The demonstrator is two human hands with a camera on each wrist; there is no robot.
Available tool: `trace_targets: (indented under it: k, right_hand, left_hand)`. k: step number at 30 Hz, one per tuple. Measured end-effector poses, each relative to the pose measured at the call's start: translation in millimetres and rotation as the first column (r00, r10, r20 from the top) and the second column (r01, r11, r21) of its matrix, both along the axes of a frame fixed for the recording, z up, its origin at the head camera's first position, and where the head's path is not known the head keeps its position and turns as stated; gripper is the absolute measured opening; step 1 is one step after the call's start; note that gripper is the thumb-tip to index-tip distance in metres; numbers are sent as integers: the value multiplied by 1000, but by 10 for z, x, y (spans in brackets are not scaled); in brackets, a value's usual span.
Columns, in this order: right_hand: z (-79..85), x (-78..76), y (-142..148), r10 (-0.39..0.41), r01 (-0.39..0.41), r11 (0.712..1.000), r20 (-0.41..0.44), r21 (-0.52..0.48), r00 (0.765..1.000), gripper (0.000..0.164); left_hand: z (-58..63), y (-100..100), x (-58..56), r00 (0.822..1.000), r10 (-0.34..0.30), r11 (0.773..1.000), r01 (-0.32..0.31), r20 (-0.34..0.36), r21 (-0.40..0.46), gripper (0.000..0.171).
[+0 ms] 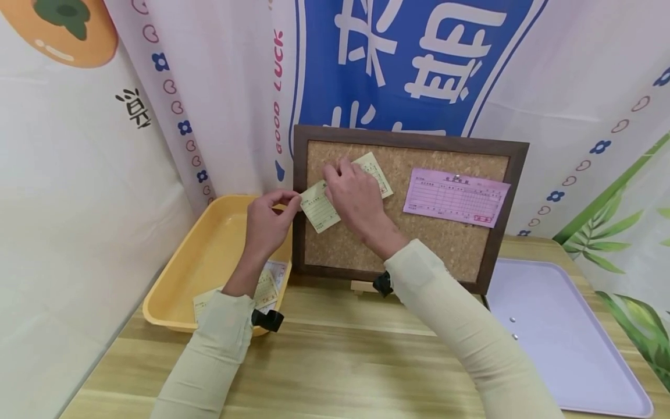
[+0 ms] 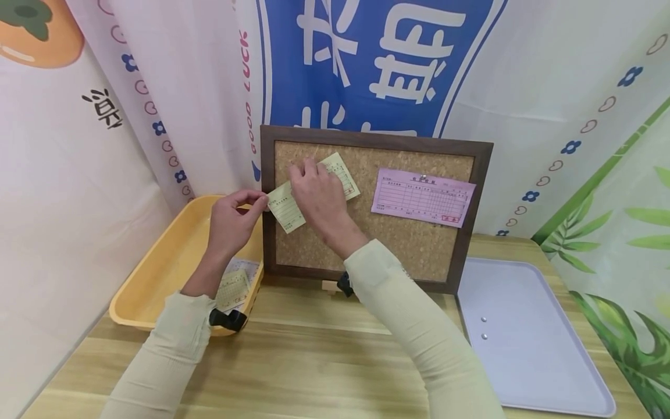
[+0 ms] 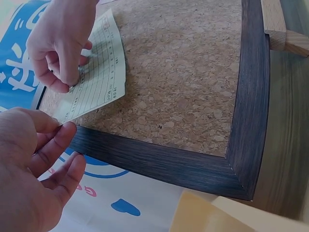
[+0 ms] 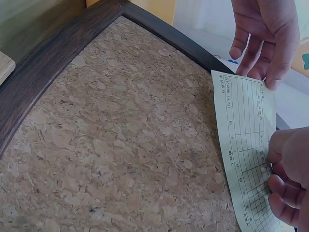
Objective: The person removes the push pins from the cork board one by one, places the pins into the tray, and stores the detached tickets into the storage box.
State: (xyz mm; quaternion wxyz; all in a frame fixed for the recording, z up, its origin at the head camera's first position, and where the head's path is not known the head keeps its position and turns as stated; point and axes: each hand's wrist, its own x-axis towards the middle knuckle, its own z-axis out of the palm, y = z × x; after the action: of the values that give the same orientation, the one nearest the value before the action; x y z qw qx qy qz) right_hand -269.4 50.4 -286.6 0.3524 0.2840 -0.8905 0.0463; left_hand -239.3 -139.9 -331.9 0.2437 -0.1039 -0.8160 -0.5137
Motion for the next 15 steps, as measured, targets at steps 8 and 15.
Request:
trace_targets:
  k: [8,15]
  right_hand:
    - [-16,-22,9,87,-86,992,4,-89,996,9]
    - [28,28,51,146,-112,964,129,-240,981,10]
  left_hand:
    - [10,-24,10,1000,9,1000,-9,0,-2,23]
    - [8,-36,17,1000,14,1000,-14,0,0,23]
